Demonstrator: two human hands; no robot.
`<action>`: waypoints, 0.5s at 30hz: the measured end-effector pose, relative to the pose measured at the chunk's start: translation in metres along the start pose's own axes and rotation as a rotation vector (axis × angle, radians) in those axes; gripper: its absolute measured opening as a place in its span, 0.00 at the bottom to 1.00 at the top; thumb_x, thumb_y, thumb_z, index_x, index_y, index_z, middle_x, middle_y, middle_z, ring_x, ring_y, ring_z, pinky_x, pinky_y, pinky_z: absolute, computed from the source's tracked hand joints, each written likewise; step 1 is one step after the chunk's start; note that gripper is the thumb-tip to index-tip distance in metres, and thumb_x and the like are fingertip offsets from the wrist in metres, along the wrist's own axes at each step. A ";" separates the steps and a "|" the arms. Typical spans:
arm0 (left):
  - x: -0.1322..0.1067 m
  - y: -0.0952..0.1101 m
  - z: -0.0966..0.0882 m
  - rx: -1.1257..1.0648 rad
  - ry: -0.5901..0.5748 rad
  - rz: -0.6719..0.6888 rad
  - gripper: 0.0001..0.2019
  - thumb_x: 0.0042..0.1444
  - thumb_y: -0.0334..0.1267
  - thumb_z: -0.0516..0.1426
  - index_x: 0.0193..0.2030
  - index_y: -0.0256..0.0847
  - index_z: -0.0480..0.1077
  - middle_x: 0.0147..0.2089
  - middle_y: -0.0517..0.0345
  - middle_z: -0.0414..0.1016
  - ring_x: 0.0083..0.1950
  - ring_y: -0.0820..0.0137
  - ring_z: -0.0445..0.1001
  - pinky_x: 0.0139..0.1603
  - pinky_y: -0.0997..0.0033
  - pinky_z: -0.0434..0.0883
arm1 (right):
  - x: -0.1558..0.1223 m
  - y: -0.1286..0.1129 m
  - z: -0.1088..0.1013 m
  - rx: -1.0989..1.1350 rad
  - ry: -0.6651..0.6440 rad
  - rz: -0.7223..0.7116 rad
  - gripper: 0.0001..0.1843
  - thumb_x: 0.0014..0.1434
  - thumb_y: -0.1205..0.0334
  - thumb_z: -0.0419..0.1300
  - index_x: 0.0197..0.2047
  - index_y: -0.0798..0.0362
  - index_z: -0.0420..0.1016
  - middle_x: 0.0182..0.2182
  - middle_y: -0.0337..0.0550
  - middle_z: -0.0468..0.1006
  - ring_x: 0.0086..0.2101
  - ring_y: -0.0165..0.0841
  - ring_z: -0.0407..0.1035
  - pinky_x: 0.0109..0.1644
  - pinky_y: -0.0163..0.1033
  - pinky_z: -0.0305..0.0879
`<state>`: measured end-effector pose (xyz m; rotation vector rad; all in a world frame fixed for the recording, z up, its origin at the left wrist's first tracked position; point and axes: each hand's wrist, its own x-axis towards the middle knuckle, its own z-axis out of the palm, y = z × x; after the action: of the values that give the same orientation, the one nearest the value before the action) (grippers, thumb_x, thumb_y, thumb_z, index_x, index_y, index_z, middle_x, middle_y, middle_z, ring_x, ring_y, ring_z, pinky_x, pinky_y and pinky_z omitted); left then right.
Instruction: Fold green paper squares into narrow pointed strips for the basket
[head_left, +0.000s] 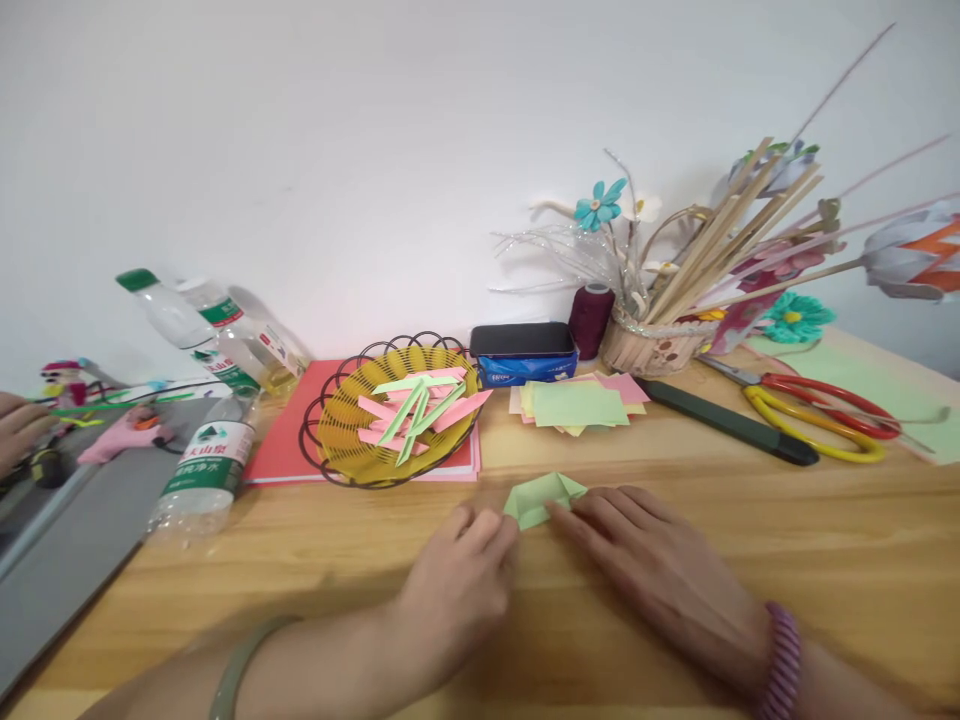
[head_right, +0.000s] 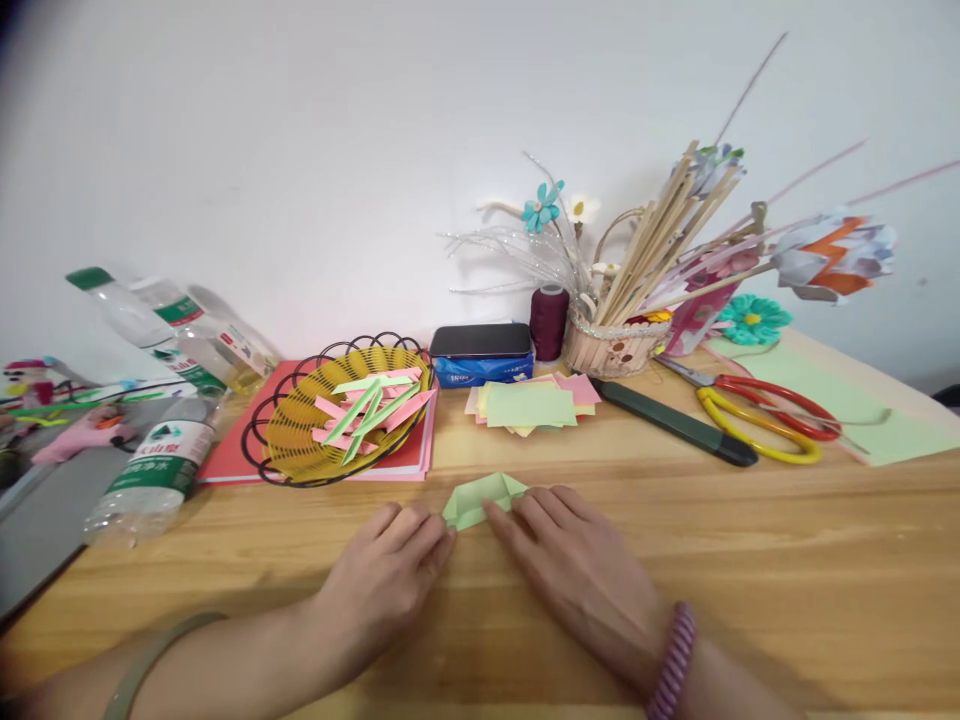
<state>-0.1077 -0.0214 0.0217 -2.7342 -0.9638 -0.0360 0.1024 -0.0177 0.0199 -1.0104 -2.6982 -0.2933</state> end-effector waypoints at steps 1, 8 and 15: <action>0.000 0.000 0.000 0.013 0.006 0.011 0.04 0.53 0.26 0.54 0.32 0.37 0.69 0.33 0.55 0.66 0.36 0.67 0.60 0.31 0.68 0.57 | 0.000 -0.001 0.000 -0.025 -0.008 -0.017 0.19 0.60 0.72 0.43 0.51 0.58 0.65 0.34 0.49 0.73 0.36 0.39 0.68 0.39 0.47 0.66; -0.003 0.000 0.000 0.029 -0.037 0.038 0.01 0.52 0.29 0.56 0.32 0.36 0.68 0.32 0.54 0.65 0.37 0.66 0.59 0.32 0.67 0.58 | -0.005 0.006 -0.004 -0.079 -0.012 -0.064 0.20 0.60 0.72 0.42 0.53 0.56 0.64 0.39 0.49 0.73 0.41 0.39 0.67 0.43 0.48 0.65; 0.000 0.000 0.003 0.022 -0.037 0.039 0.03 0.52 0.28 0.56 0.28 0.36 0.67 0.31 0.54 0.65 0.35 0.66 0.59 0.29 0.68 0.57 | -0.020 0.022 -0.009 -0.110 -0.024 -0.010 0.20 0.59 0.74 0.41 0.51 0.56 0.65 0.39 0.50 0.73 0.39 0.38 0.67 0.41 0.47 0.66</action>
<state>-0.1080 -0.0209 0.0189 -2.7416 -0.9150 0.0326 0.1327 -0.0164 0.0245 -1.0364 -2.7355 -0.4391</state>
